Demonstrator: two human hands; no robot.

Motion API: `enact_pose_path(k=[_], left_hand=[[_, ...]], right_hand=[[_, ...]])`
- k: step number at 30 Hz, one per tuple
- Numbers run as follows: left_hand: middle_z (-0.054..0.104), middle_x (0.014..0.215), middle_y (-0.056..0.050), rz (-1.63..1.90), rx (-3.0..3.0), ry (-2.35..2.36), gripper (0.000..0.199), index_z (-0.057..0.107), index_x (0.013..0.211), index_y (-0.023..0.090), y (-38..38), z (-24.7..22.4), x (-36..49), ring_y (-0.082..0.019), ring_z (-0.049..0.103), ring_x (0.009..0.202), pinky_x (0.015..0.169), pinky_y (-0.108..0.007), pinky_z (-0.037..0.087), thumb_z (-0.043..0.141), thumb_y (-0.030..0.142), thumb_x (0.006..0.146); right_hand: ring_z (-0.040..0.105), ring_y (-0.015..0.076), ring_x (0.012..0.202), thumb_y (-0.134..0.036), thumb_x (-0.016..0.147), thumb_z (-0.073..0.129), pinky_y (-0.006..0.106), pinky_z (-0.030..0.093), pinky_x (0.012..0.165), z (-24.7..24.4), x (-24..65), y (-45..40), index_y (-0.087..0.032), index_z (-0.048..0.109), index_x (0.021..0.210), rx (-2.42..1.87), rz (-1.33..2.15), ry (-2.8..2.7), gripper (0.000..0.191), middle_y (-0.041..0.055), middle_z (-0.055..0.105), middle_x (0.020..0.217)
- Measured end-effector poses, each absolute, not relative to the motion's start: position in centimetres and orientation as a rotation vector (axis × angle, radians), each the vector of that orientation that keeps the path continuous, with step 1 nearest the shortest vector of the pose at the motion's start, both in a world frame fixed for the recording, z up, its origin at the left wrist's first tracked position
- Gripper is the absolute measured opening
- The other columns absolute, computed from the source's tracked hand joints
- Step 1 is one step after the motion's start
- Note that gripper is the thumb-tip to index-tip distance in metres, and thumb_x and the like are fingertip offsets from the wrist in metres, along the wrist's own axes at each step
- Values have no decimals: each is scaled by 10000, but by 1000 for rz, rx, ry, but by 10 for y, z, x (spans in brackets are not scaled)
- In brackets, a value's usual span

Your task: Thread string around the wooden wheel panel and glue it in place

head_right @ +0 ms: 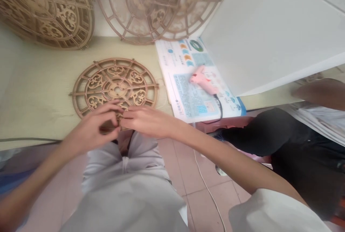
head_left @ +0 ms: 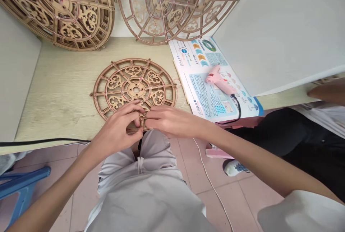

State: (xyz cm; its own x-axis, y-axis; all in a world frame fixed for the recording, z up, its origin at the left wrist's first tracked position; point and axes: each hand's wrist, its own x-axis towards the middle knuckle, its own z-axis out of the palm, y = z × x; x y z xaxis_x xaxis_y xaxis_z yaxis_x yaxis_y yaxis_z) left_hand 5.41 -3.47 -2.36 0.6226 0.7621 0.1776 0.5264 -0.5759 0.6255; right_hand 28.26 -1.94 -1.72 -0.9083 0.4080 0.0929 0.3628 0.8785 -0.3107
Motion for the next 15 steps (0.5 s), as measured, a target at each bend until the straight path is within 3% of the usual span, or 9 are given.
enact_pose_path(k=[5,15], left_hand=[[662,1267,-58,590,2311,1030,160,542,720,196,-34,-26,52,-284,478,1427,1146,-458,453,572,244,870],[656,1288,-60,576,2278,1020,162,562,723,199,-34,-27,51,-274,462,1440,1171,-469,427,572,262,872]], right_hand=[[516,162,877,-230,1060,459,280,409,789,-15,289,-11,-143,684,953,-541,748,-2694,264,67,633,942],[386,159,814,-106,1036,370,278,314,724,-4,291,-9,-138,617,896,-549,747,-2825,285,45,478,870]])
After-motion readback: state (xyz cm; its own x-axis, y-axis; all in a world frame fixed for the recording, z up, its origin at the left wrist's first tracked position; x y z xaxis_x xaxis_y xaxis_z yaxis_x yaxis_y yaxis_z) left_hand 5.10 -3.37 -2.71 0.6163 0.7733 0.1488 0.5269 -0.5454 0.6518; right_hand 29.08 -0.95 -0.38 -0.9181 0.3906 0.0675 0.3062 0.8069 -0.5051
